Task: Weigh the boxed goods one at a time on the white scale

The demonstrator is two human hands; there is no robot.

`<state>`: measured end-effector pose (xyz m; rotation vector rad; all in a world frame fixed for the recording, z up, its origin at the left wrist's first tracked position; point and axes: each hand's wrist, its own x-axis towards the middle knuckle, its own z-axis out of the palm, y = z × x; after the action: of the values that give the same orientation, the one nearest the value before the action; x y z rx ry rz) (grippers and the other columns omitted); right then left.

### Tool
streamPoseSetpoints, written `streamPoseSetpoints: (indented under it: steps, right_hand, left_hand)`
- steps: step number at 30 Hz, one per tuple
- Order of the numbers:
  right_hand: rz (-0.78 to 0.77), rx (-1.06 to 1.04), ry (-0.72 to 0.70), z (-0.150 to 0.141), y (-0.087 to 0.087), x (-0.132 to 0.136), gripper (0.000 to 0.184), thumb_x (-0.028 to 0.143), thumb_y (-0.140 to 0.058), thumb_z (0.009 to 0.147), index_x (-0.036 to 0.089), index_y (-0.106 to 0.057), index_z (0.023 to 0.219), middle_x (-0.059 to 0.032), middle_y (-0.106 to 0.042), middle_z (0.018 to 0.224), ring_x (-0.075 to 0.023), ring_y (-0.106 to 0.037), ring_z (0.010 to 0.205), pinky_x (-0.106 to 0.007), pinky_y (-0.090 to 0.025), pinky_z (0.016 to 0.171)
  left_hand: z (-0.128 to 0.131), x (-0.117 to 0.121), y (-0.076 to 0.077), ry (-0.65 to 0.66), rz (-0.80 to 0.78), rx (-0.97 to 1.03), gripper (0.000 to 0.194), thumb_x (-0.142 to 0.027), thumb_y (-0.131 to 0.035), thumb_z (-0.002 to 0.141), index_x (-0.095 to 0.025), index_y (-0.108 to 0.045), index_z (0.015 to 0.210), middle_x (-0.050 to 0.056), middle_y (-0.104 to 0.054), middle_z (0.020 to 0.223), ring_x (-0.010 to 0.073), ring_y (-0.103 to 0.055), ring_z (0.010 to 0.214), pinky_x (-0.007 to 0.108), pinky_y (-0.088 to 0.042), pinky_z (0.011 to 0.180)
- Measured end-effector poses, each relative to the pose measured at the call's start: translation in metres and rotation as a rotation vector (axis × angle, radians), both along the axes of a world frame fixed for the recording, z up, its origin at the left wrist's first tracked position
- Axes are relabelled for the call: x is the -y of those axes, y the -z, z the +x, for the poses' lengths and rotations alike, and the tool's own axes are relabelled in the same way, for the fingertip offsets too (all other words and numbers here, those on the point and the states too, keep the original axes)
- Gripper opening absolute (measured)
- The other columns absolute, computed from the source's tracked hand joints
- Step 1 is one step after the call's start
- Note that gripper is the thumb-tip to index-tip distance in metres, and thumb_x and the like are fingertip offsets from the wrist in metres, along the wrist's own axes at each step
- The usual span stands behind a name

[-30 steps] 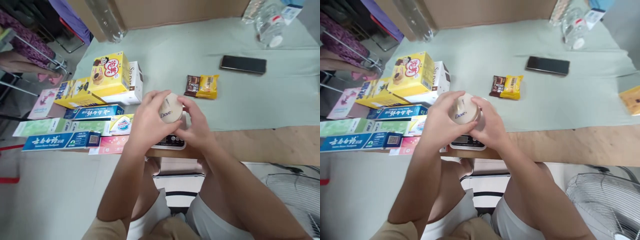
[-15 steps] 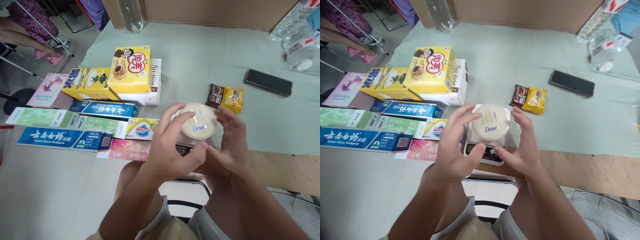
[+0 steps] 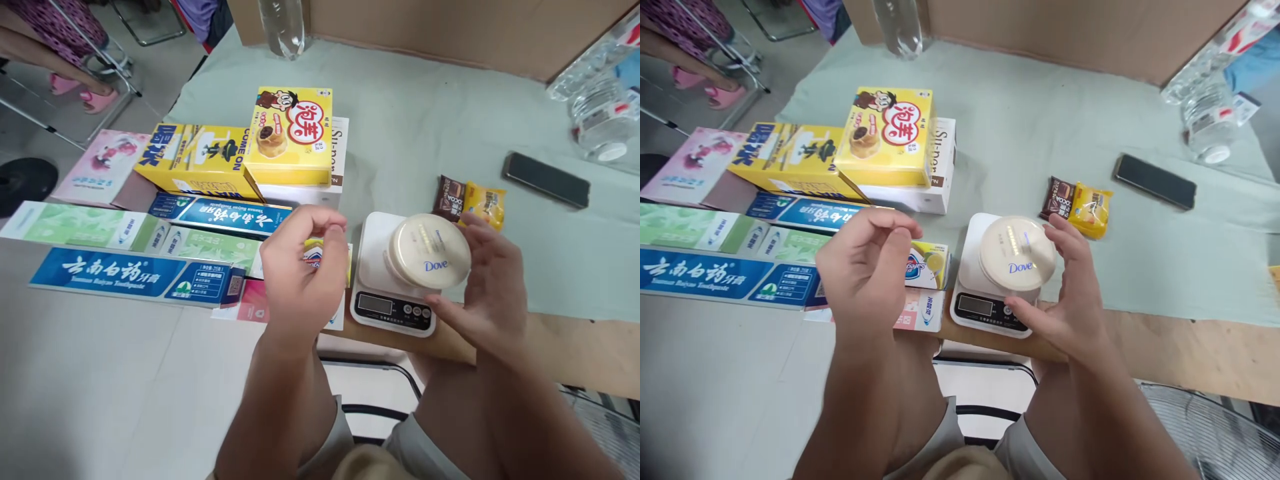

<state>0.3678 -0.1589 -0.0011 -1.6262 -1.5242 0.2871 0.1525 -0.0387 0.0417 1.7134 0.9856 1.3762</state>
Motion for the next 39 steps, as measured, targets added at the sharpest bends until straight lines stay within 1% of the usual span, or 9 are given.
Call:
streamPoseSetpoints:
  steps: [7,10,13,16,19,24,31,35,39]
  right_hand:
    - [-0.07,0.298,0.05,-0.014,-0.023,-0.016,0.071,0.049,-0.081,0.082,0.028,-0.052,0.144,-0.0159,-0.064,0.141,-0.0389,-0.062,0.134,-0.06,-0.057,0.105]
    - [-0.058,0.274,0.087,-0.016,-0.026,-0.02,0.064,0.048,-0.081,0.08,0.028,-0.056,0.136,-0.013,-0.069,0.132,-0.0353,-0.068,0.125,-0.053,-0.06,0.099]
    - [-0.06,0.164,0.148,-0.012,-0.032,-0.029,0.066,0.051,-0.084,0.077,0.029,-0.056,0.133,-0.0106,-0.07,0.128,-0.0334,-0.07,0.117,-0.053,-0.061,0.096]
    - [-0.04,0.154,0.229,0.0,-0.042,-0.06,0.071,0.055,-0.086,0.072,0.03,-0.056,0.132,-0.0104,-0.066,0.131,-0.0337,-0.068,0.116,-0.055,-0.059,0.095]
    - [-0.093,0.182,0.215,0.014,-0.05,-0.112,0.075,0.052,-0.086,0.069,0.03,-0.054,0.133,-0.0107,-0.063,0.133,-0.0338,-0.065,0.118,-0.055,-0.057,0.097]
    - [-0.315,0.127,0.133,0.02,-0.036,-0.188,0.08,0.04,-0.081,0.064,0.024,-0.053,0.137,-0.013,-0.059,0.135,-0.0359,-0.059,0.124,-0.059,-0.051,0.106]
    - [-0.331,0.115,0.024,0.015,-0.007,-0.231,0.076,0.038,-0.079,0.068,0.024,-0.053,0.137,-0.0142,-0.056,0.139,-0.0373,-0.052,0.133,-0.061,-0.048,0.112]
    - [-0.385,0.141,0.011,0.018,-0.013,-0.232,0.088,0.04,-0.083,0.07,0.021,-0.047,0.148,-0.0179,-0.045,0.156,-0.0394,-0.044,0.147,-0.062,-0.042,0.122]
    - [-0.139,0.094,0.103,0.034,-0.021,-0.17,0.067,0.048,-0.071,0.085,0.027,-0.05,0.145,-0.0128,-0.05,0.157,-0.0338,-0.047,0.15,-0.057,-0.04,0.126]
  left_hand:
    - [0.004,0.003,-0.002,0.184,-0.088,-0.04,0.01,-0.023,-0.056,0.098,-0.021,-0.066,0.098,0.004,-0.076,0.098,0.0186,-0.072,0.094,0.035,-0.059,0.089]
    - [0.014,0.011,-0.002,0.319,-0.174,0.025,0.023,-0.037,-0.055,0.102,-0.021,-0.066,0.116,0.01,-0.074,0.123,0.0227,-0.07,0.119,0.04,-0.056,0.106]
    - [0.028,0.022,0.0,0.389,-0.316,0.116,0.044,-0.048,-0.052,0.103,-0.02,-0.058,0.137,0.014,-0.057,0.155,0.0282,-0.052,0.149,0.046,-0.043,0.126]
    - [0.044,0.031,0.006,0.324,-0.469,0.246,0.063,-0.058,-0.049,0.102,-0.021,-0.044,0.153,0.013,-0.037,0.172,0.0299,-0.03,0.165,0.049,-0.028,0.136]
    - [0.058,0.033,0.011,0.244,-0.679,0.421,0.069,-0.059,-0.048,0.101,-0.022,-0.037,0.158,0.009,-0.031,0.177,0.0249,-0.024,0.167,0.045,-0.021,0.139]
    - [0.073,0.034,0.007,0.15,-0.964,0.662,0.066,-0.054,-0.045,0.096,-0.019,-0.041,0.153,0.011,-0.04,0.172,0.021,-0.033,0.164,0.041,-0.023,0.137]
    - [0.076,0.038,0.006,0.124,-0.995,0.668,0.061,-0.051,-0.048,0.096,-0.019,-0.049,0.148,0.01,-0.049,0.167,0.0215,-0.04,0.16,0.037,-0.027,0.135]
    - [0.078,0.038,0.011,0.142,-0.987,0.64,0.058,-0.05,-0.048,0.098,-0.02,-0.051,0.148,0.008,-0.051,0.165,0.022,-0.042,0.158,0.037,-0.028,0.134]
    - [0.076,0.039,0.016,0.171,-0.964,0.565,0.055,-0.051,-0.047,0.099,-0.022,-0.055,0.145,0.008,-0.054,0.163,0.0242,-0.044,0.157,0.039,-0.031,0.133]
